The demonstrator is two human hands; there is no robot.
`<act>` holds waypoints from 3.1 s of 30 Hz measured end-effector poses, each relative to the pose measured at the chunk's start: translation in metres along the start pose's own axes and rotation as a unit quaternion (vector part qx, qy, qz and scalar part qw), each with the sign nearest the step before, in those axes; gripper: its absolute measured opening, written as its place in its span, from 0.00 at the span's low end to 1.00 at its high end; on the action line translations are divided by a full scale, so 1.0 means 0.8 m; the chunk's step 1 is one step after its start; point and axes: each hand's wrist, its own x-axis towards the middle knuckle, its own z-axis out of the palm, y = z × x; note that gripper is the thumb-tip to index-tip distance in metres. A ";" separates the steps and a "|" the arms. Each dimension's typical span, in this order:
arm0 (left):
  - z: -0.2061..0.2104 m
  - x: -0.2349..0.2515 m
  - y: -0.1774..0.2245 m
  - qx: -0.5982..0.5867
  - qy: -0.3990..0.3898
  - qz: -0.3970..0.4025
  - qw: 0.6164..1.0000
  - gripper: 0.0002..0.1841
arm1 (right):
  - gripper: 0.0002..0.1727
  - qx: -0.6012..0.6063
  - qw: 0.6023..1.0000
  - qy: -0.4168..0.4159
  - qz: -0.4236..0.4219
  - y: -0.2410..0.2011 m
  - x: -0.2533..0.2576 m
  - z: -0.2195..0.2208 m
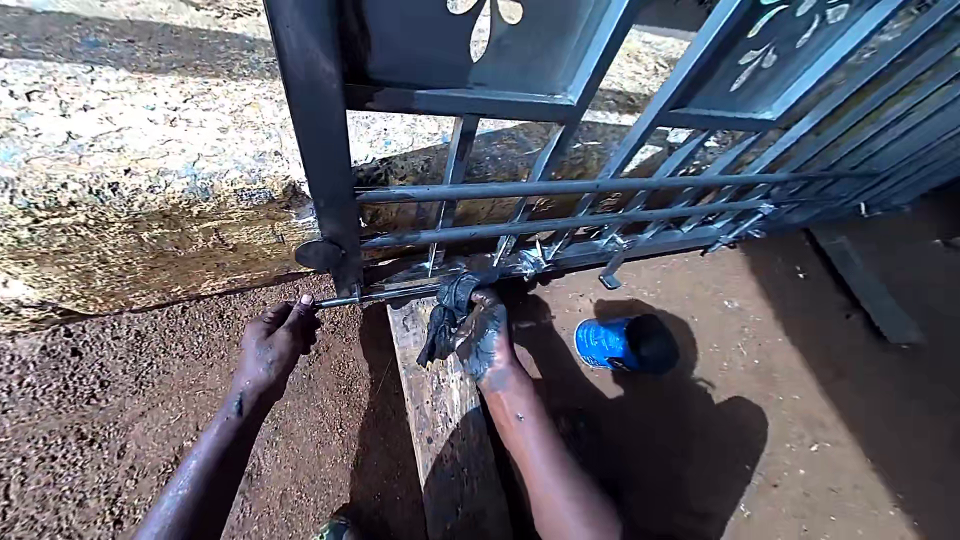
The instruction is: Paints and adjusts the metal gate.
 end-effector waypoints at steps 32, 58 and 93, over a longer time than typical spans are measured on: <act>0.018 -0.006 0.007 0.019 0.011 0.011 1.000 0.08 | 0.15 -0.514 0.550 -0.096 -0.651 0.010 0.132 -0.098; 0.015 -0.007 0.005 0.004 0.030 0.019 0.999 0.08 | 0.16 -0.680 0.569 -0.116 -0.448 0.060 0.031 0.025; 0.025 -0.007 -0.019 0.089 0.023 0.196 0.976 0.12 | 0.18 -0.807 0.521 0.025 -0.276 -0.040 0.053 -0.025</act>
